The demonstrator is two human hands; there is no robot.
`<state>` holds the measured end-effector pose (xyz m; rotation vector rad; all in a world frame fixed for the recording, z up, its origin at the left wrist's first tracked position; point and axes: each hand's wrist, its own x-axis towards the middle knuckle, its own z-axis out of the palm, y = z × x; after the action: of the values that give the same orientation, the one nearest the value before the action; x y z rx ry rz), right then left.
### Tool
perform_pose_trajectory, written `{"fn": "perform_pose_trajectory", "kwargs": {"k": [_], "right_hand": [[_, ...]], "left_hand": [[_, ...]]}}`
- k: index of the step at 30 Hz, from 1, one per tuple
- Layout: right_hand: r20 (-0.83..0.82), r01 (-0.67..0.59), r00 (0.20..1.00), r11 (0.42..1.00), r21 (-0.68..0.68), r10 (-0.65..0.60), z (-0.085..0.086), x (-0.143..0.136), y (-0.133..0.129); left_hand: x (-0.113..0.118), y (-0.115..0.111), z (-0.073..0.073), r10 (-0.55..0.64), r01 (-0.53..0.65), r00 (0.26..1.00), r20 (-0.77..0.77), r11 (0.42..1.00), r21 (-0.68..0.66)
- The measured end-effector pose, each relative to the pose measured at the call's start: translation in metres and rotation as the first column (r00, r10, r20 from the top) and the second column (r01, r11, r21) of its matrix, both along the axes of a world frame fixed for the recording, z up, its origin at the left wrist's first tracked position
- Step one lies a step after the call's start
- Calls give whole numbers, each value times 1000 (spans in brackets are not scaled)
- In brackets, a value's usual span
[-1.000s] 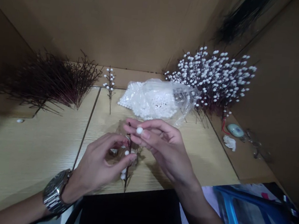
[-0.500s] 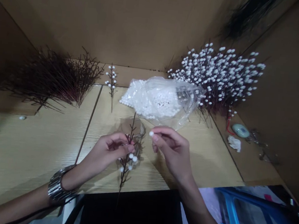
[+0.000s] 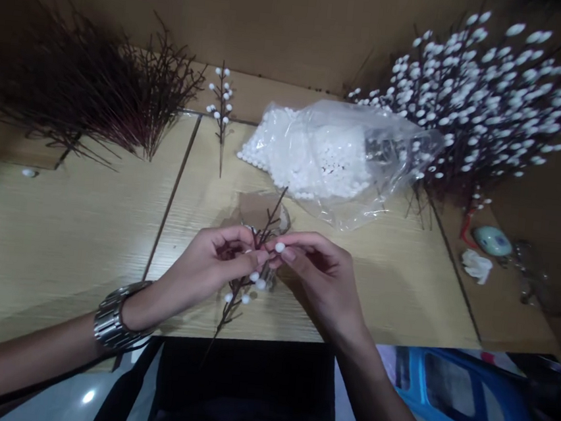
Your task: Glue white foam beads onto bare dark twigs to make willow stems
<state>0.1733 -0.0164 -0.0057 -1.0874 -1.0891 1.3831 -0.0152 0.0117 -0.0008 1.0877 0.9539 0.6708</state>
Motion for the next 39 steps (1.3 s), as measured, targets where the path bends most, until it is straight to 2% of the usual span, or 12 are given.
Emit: {"fn": "perform_pose_trajectory", "kwargs": {"k": [9,15,23,39], "right_hand": [[-5,22,1000,1000,-6,-22,-5,-3,0],[-2,45,999,999,-9,-45,-8,-5,-1],[-13,53,999,999,5,-53,-6,-7,-2],[67,80,994,995,55,-83,-1,-8,-6]], "left_hand": [[0,1,-1,-7,8,999,-47,1000,23],[2,0,1,9,-9,1000,3,1000,29],[0,-2,-2,38,-39,999,39,999,29],[0,-3,-2,16,-18,999,45,999,36]]}}
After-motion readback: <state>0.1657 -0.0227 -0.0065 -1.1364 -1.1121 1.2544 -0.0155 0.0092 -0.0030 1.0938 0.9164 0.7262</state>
